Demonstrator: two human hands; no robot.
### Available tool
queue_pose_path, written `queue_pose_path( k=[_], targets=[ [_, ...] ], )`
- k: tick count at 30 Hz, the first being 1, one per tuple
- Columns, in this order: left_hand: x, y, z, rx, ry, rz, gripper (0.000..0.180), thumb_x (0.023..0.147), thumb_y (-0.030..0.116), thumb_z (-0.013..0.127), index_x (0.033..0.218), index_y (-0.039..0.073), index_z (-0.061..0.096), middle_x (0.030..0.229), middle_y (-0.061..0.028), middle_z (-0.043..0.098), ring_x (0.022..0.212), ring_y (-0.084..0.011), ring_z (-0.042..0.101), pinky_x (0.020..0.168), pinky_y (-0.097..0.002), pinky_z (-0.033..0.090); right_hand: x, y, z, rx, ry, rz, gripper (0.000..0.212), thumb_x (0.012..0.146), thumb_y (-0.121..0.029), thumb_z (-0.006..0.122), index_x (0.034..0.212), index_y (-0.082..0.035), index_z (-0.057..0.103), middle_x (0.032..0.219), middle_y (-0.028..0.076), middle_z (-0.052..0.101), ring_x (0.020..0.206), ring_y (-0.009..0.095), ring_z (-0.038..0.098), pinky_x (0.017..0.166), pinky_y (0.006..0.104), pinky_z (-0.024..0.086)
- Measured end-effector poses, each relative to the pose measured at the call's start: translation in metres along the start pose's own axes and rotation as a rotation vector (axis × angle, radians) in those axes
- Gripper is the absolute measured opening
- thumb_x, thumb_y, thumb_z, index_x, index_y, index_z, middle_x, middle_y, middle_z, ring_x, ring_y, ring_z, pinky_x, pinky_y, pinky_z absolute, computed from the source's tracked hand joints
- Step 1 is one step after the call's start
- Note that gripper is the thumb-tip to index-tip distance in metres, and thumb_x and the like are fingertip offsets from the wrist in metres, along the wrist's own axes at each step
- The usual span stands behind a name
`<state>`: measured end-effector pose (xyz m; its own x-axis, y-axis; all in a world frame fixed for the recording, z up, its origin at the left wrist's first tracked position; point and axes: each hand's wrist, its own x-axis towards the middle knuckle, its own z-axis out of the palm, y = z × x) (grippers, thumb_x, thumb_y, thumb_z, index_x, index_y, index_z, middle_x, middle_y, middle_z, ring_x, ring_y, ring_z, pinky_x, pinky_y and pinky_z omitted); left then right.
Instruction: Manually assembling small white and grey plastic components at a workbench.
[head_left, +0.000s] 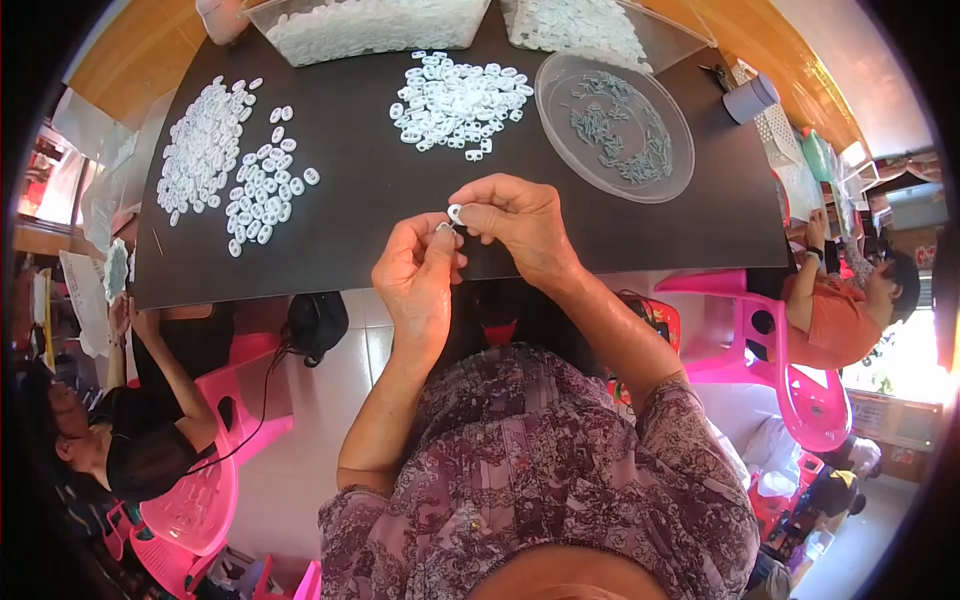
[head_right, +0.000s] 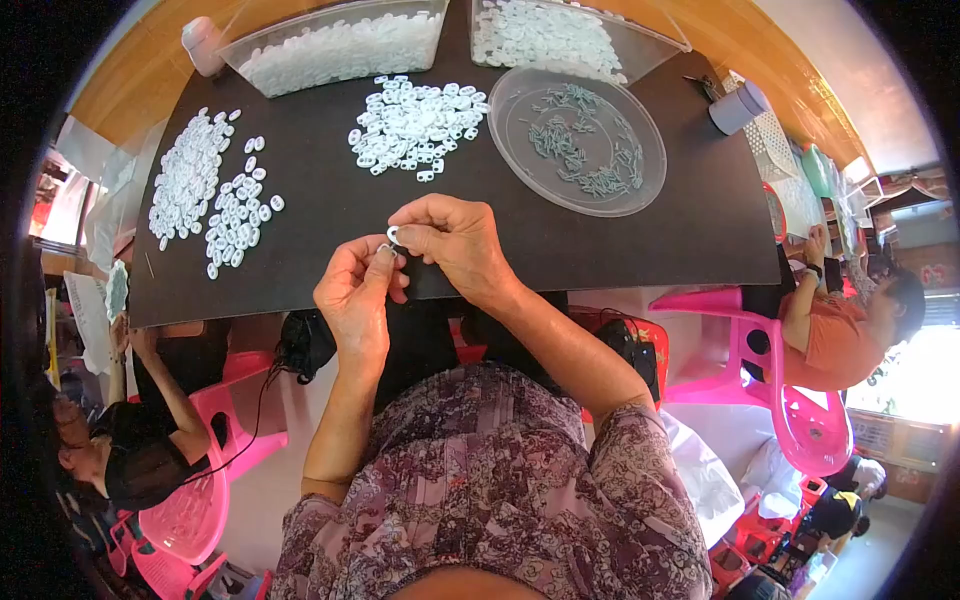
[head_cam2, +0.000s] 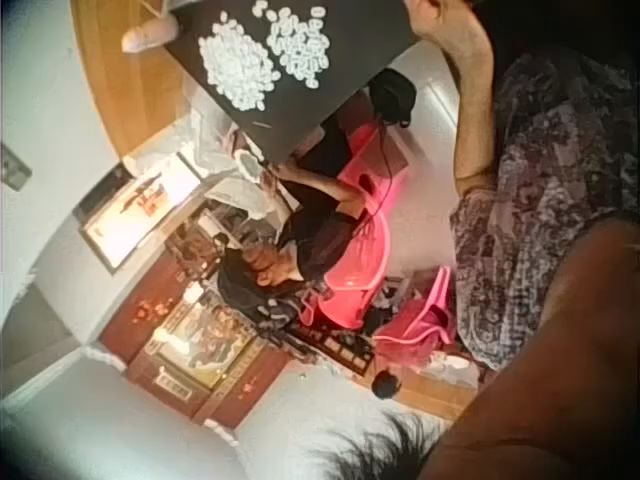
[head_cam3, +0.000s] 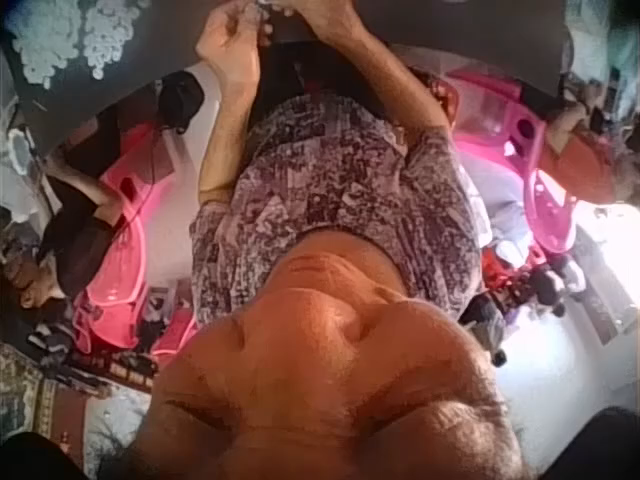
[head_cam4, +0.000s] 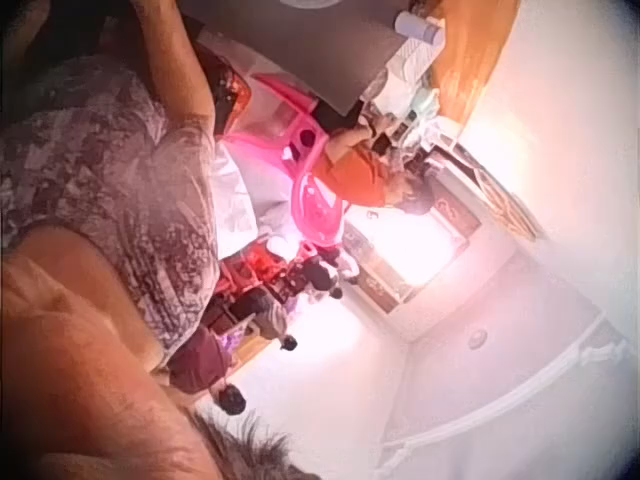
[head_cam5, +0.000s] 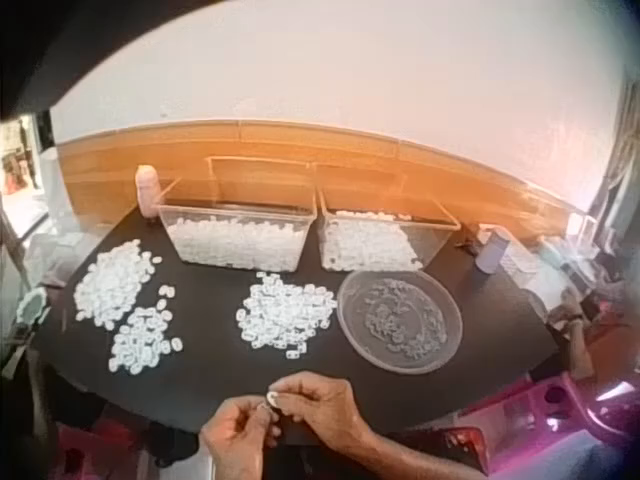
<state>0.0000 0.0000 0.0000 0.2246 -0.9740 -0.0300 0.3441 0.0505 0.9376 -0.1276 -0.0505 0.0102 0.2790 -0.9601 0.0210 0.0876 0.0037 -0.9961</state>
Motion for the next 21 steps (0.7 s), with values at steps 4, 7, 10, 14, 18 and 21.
queue_pose_path(
  k=[4,7,10,14,18,21],
  targets=[
    [0.002,-0.004,0.002,-0.036,0.001,0.038,0.013,0.088,0.002,0.055,0.099,-0.005,0.058,0.077,-0.0055,0.06,0.06,-0.0087,0.054,0.049,-0.0193,0.043,-0.004,-0.003,0.006,-0.011,0.053,-0.011,0.01,0.081,-0.003,0.063,0.09,0.001,0.066,0.076,0.003,0.064,0.066,0.006,0.055,0.056,0.0196,0.044],
    [0.002,-0.01,0.0,-0.089,-0.022,0.068,0.016,0.089,0.004,0.056,0.103,-0.003,0.057,0.079,-0.0036,0.059,0.062,-0.0075,0.054,0.051,-0.0181,0.043,-0.005,0.0,0.009,-0.011,0.063,-0.031,0.009,0.081,-0.002,0.062,0.088,0.003,0.065,0.076,0.004,0.063,0.069,0.007,0.058,0.058,0.0215,0.047],
    [0.001,-0.011,0.0,-0.109,-0.047,0.068,0.02,0.089,0.005,0.057,0.108,-0.002,0.055,0.08,-0.002,0.057,0.064,-0.0066,0.054,0.053,-0.0174,0.043,-0.006,0.001,0.009,-0.086,0.079,-0.063,0.009,0.081,0.0,0.06,0.088,0.003,0.065,0.078,0.006,0.063,0.069,0.009,0.058,0.059,0.0231,0.048],
    [0.002,-0.012,0.003,-0.114,-0.022,0.111,0.022,0.087,0.003,0.058,0.108,-0.005,0.055,0.079,-0.0057,0.06,0.063,-0.0098,0.056,0.052,-0.0201,0.047,-0.008,-0.002,0.009,-0.223,0.089,-0.141,0.009,0.082,0.002,0.056,0.087,0.005,0.063,0.081,0.007,0.061,0.07,0.01,0.058,0.059,0.0242,0.048],
    [0.003,-0.012,0.002,-0.152,-0.058,0.077,0.024,0.087,0.003,0.058,0.109,-0.005,0.055,0.079,-0.0064,0.06,0.063,-0.0104,0.057,0.052,-0.0211,0.048,-0.01,-0.003,0.007,-0.177,0.089,-0.083,0.012,0.083,0.002,0.056,0.092,0.002,0.064,0.081,0.003,0.062,0.073,0.007,0.056,0.065,0.0225,0.047],
    [0.003,-0.005,0.002,-0.128,-0.099,-0.013,0.026,0.088,0.002,0.057,0.113,-0.003,0.053,0.08,-0.0045,0.059,0.064,-0.009,0.055,0.053,-0.0201,0.045,-0.01,-0.006,0.004,-0.099,0.062,0.008,0.011,0.083,0.002,0.056,0.092,0.002,0.063,0.081,0.004,0.062,0.077,0.008,0.057,0.067,0.0231,0.048]
  ],
)
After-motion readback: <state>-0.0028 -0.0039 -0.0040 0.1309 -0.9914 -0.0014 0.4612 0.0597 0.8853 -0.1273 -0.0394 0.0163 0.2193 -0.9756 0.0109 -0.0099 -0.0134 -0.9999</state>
